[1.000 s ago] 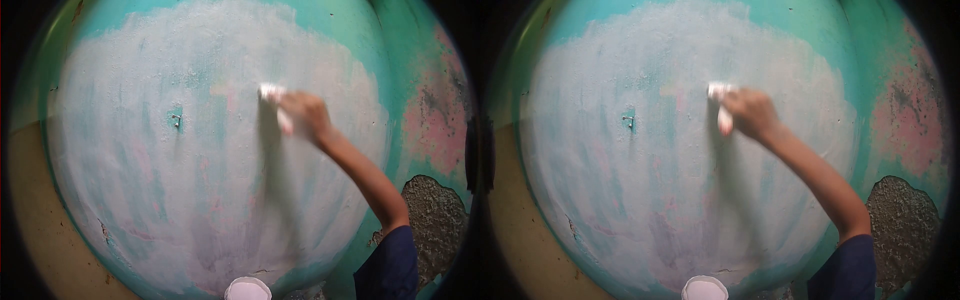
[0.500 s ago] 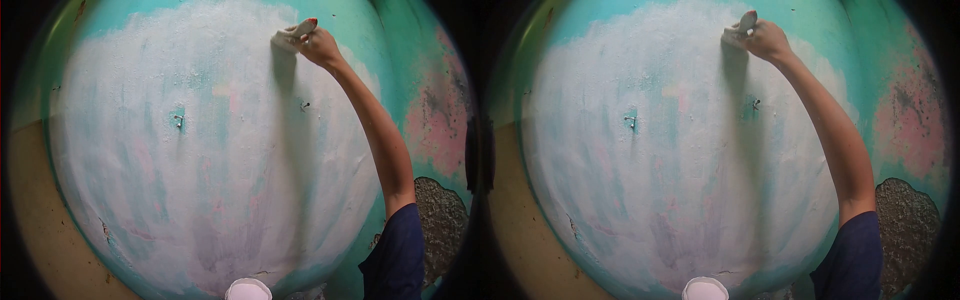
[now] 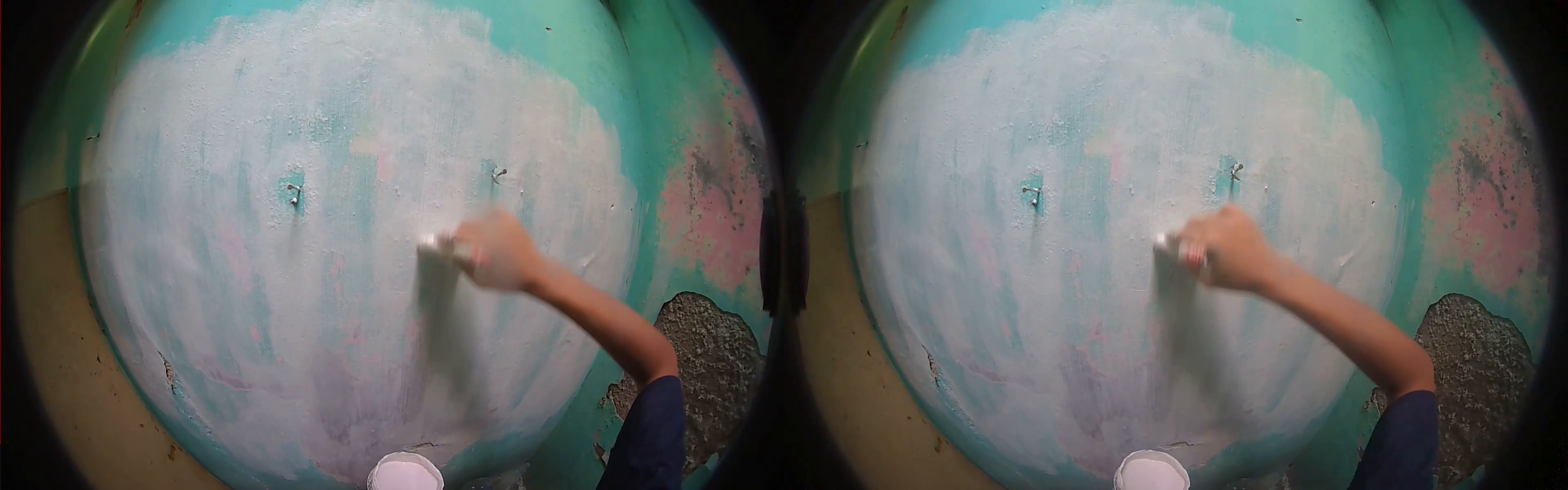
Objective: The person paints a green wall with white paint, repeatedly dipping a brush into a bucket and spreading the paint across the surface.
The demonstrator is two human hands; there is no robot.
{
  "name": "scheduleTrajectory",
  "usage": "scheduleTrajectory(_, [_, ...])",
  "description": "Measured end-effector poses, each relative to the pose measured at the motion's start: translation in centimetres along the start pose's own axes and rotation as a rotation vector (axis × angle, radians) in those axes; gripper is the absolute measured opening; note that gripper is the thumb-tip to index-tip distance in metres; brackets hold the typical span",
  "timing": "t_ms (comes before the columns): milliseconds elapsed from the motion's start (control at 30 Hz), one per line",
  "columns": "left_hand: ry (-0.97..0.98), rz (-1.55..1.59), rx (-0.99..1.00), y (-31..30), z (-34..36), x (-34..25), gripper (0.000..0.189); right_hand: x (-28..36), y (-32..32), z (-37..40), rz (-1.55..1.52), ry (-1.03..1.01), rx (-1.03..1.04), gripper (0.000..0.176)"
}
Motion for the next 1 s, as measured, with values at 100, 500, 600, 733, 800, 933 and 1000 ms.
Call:
scheduleTrajectory(100, [0.008, 0.008, 0.007, 0.3, -0.7, -0.1, 0.069, -6.4, -4.7, -5.5, -0.14, 0.136, -0.315, 0.013])
scheduleTrajectory(500, [0.001, 0.032, 0.001, 0.0, -1.5, 0.5, 0.068, 0.5, 0.4, 0.2, 0.381, -0.168, -0.317, 0.023])
scheduleTrajectory(600, [-0.016, 0.033, -0.002, -0.5, -0.9, 1.1, 0.067, 6.7, 4.1, 5.7, 0.134, -0.177, -0.247, 0.016])
scheduleTrajectory(733, [-0.025, 0.034, -0.007, -1.1, -0.3, 1.4, 0.066, 5.4, 2.9, 4.7, -0.12, -0.067, 0.048, 0.026])
scheduleTrajectory(800, [-0.033, 0.035, -0.014, -1.5, 0.0, 1.5, 0.066, 1.8, 1.3, 1.6, -0.223, 0.027, 0.08, 0.027])
scheduleTrajectory(933, [-0.048, 0.041, -0.036, -2.4, 0.5, 2.0, 0.066, -5.3, -3.5, -5.4, -0.043, 0.075, -0.439, 0.011])
scheduleTrajectory(1000, [-0.055, 0.044, -0.048, -2.9, 0.7, 2.1, 0.065, -5.1, -4.8, -6.6, 0.071, 0.145, -0.478, 0.014])
Point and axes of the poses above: each hand's wrist, its own z-axis away from the middle knuckle, its own y-axis out of the palm, x = y × z, the point moved 3 cm from there along -z, towards the middle knuckle, and after that the axes turned 3 degrees about z, right-handed, at the moved point
